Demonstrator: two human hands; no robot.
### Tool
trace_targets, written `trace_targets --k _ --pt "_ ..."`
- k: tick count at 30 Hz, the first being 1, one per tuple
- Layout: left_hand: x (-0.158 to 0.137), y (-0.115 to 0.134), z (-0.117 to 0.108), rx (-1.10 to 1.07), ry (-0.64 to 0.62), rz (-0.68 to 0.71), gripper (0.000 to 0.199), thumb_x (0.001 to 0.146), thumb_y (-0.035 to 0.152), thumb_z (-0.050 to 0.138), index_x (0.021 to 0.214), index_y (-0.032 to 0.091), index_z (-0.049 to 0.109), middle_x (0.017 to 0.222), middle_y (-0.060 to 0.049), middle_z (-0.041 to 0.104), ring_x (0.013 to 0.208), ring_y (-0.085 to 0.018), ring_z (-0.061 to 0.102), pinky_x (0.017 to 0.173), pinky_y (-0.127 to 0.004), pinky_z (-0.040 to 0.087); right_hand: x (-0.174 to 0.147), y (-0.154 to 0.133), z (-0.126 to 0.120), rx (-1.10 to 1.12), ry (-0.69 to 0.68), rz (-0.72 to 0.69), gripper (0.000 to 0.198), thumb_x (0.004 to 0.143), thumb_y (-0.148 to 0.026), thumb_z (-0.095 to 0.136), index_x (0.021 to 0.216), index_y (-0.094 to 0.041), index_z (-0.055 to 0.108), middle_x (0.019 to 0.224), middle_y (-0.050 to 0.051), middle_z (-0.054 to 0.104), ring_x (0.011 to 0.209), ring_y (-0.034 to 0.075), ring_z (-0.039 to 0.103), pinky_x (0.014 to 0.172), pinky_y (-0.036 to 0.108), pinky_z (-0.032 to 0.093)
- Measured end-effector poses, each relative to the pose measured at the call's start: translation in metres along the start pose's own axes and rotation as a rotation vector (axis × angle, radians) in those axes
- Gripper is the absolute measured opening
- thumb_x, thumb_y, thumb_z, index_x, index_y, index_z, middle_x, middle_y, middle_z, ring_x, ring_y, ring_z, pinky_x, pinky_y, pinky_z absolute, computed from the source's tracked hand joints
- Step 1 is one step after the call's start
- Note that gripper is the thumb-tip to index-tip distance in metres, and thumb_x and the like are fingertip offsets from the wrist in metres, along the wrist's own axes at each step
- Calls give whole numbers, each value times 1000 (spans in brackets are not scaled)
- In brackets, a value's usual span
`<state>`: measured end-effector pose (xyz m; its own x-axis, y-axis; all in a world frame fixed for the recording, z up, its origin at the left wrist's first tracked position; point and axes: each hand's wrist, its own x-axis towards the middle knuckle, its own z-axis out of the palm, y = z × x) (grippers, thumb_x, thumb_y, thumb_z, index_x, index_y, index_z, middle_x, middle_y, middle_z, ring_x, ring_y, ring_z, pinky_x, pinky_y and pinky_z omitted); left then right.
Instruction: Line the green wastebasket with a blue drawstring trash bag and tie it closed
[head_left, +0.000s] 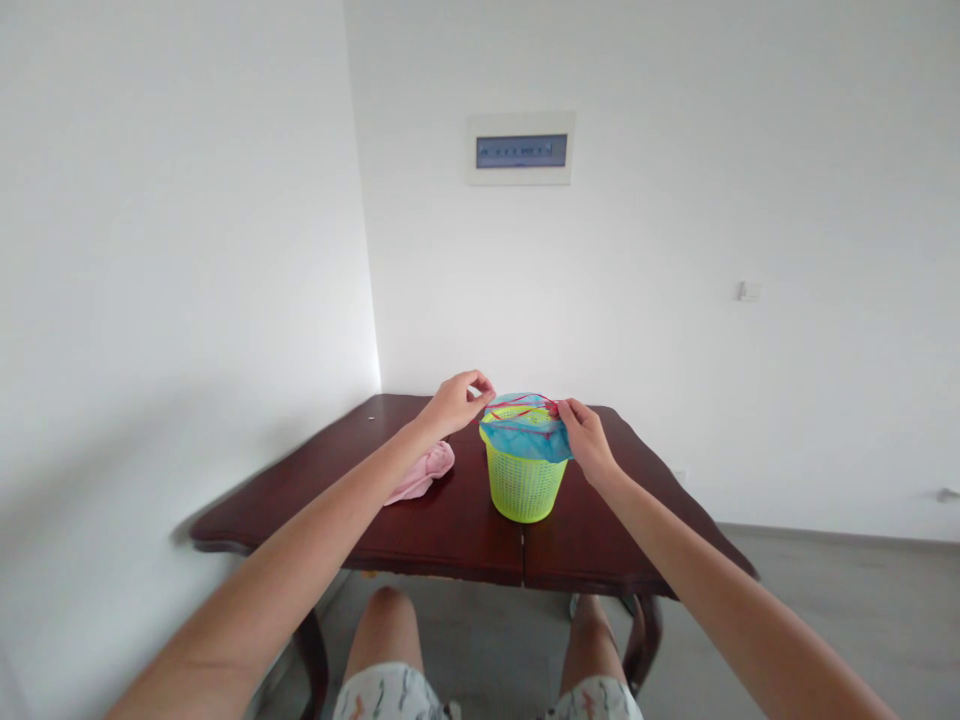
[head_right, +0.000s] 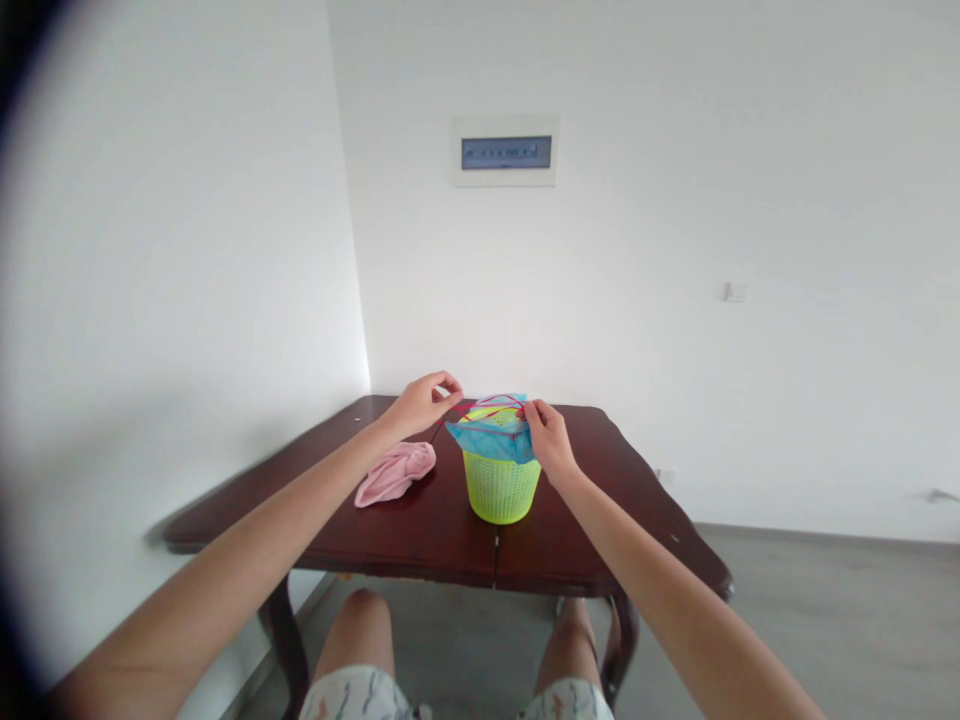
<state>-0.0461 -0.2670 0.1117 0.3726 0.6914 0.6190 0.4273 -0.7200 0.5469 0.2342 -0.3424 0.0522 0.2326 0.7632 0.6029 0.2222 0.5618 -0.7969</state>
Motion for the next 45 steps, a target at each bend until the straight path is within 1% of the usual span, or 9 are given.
trace_targets --k 6,10,16,20,26,29,38,41,45 --pt "-10 12 3 36 -199 22 55 101 73 77 77 23 72 69 0 65 67 -19 55 64 -33 34 -6 1 3 82 46 42 65 92 -92 77 84 -27 68 79 0 63 75 21 54 65 34 45" --pt "-7 12 3 -171 -128 3 65 99 77 77 65 23 62 61 2 53 63 -17 46 65 -33 30 -11 -5 3 132 -22 85 65 89 -90 82 88 -26 76 76 -1 62 71 19 54 63 33 47" --pt "2 6 6 -462 48 -65 72 97 90 72 85 20 81 94 -9 81 94 -24 70 87 -35 52 -12 0 2 249 13 168 55 77 -72 101 86 -23 78 80 0 73 69 17 58 60 29 48" --pt "0 9 5 -1027 137 -236 53 93 71 94 94 20 78 123 -11 85 112 -26 77 94 -36 61 -5 11 -4 415 168 233 44 87 -64 93 91 -24 77 99 5 83 76 18 70 64 29 57" --pt "-4 14 -9 -1455 210 -230 18 114 41 80 109 25 76 135 -3 87 127 -22 80 111 -42 64 5 23 -19 667 302 316 27 96 -45 85 89 -24 69 100 7 88 84 20 81 71 31 66" --pt "-6 14 -13 -1490 263 -193 14 113 39 82 122 28 78 124 1 88 121 -20 83 117 -44 62 7 21 -30 751 351 304 24 98 -41 83 91 -25 67 97 2 87 79 17 80 72 29 66" --pt "-8 14 -6 -1392 309 -120 66 91 43 106 144 30 70 107 3 83 98 -17 84 106 -40 68 11 -20 -59 922 326 231 15 97 -31 77 87 -27 66 114 2 89 102 17 85 89 31 72" --pt "-12 27 -1 -1309 208 -44 83 90 48 106 158 32 59 108 3 82 90 -16 83 98 -39 71 2 -45 -53 881 203 42 16 97 -35 85 111 -30 78 108 0 87 103 17 84 96 31 71" --pt "-19 55 9 -1147 -7 52 93 100 53 97 172 32 42 113 2 80 73 -12 76 81 -32 70 -15 -83 -35 694 4 -169 64 101 -30 86 161 -43 67 92 -6 78 81 16 76 97 35 72"
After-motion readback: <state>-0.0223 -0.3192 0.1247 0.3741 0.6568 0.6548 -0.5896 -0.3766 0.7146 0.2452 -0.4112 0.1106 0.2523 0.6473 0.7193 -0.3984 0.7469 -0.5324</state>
